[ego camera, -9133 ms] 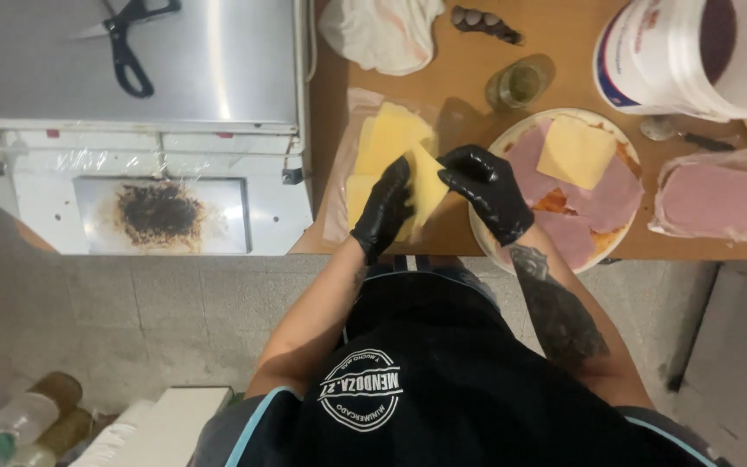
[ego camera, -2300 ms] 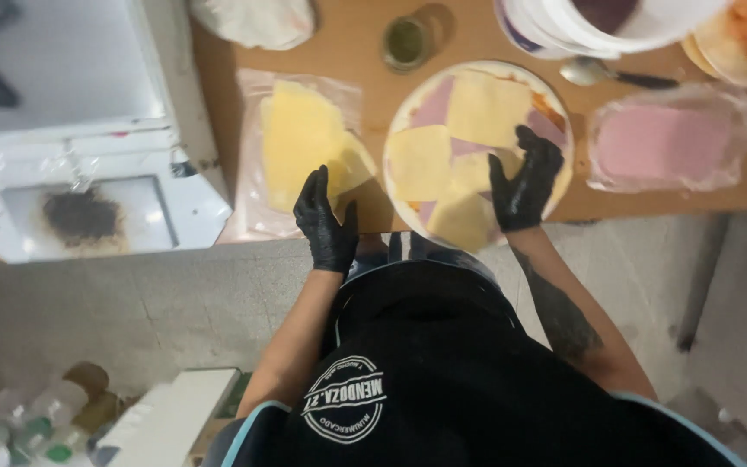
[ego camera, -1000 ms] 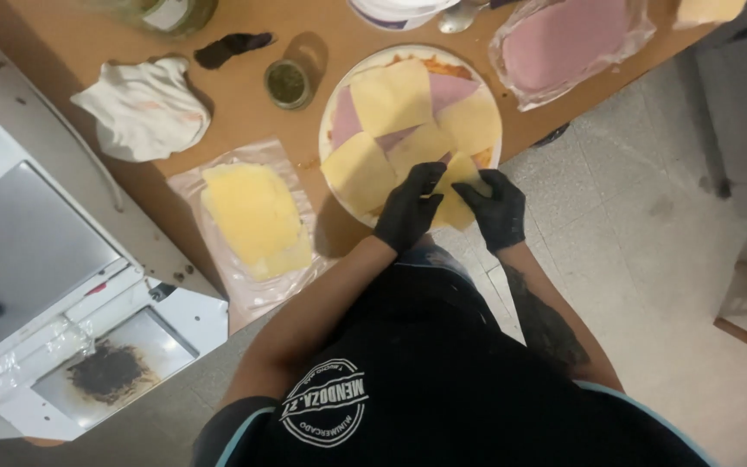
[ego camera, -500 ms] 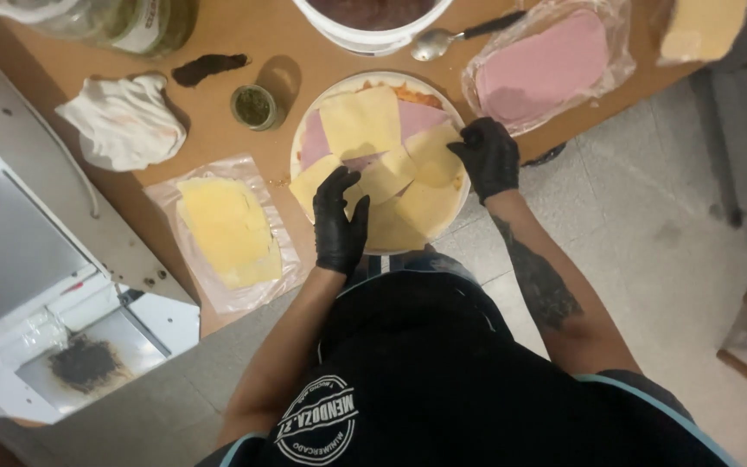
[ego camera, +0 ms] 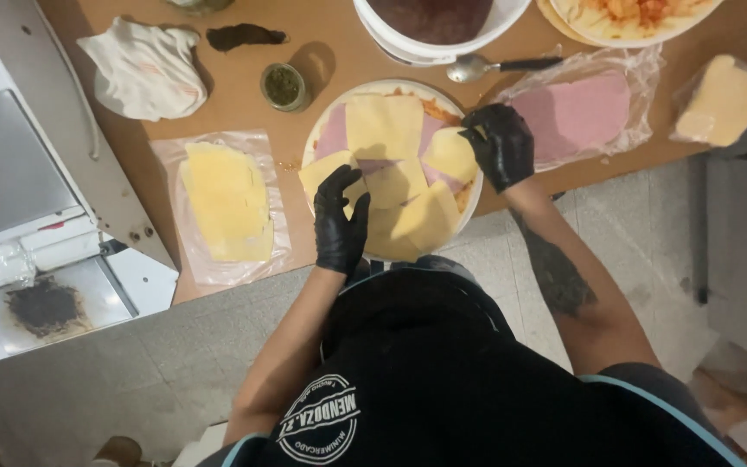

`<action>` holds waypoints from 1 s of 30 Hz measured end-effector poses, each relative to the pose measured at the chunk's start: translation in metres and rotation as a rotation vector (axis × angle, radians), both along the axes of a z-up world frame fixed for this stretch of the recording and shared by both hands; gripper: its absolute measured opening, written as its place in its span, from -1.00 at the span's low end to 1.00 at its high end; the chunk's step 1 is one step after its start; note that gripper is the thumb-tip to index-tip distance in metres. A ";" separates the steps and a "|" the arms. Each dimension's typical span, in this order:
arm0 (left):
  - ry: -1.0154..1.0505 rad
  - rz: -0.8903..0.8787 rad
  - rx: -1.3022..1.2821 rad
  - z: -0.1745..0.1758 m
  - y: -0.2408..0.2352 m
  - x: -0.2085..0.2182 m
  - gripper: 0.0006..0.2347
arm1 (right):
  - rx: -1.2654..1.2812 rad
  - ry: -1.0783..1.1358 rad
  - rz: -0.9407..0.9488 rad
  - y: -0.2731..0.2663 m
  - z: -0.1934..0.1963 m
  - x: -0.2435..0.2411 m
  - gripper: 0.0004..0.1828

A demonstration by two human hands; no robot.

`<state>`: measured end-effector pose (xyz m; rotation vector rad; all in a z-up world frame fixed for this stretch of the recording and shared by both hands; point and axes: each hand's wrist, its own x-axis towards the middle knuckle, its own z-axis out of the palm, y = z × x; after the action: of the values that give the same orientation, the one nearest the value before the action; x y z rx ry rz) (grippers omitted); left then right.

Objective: The person spreads tomato sauce on a pizza base using a spoon, then layers ham slices and cheese slices on top. They add sliced green chilies and sprinkle dried herbs over the toppings. The pizza remains on the work surface at the end of the clip.

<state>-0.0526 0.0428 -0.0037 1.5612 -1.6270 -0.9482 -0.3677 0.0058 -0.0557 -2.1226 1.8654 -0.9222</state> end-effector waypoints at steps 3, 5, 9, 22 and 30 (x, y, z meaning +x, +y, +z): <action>0.006 0.045 0.038 0.003 -0.001 0.009 -0.69 | 0.076 0.045 0.083 -0.015 0.015 -0.002 -0.75; -0.011 0.052 0.023 0.000 0.004 0.015 -0.70 | 0.114 0.044 0.194 -0.005 0.039 0.001 -0.82; 0.002 0.081 0.057 -0.006 0.008 0.022 -0.69 | 0.175 0.155 0.233 0.016 0.091 0.000 -0.87; 0.021 0.126 0.154 0.014 0.006 0.033 -0.70 | 0.730 0.308 0.488 -0.017 0.036 -0.007 -0.82; -0.005 0.171 0.163 -0.005 0.018 0.042 -0.69 | 0.721 0.338 0.361 -0.028 0.009 -0.009 -0.68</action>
<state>-0.0110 0.0609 -0.0082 1.7824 -1.4218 -1.0051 -0.3771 -0.0224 -0.0464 -2.0817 1.5140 0.1863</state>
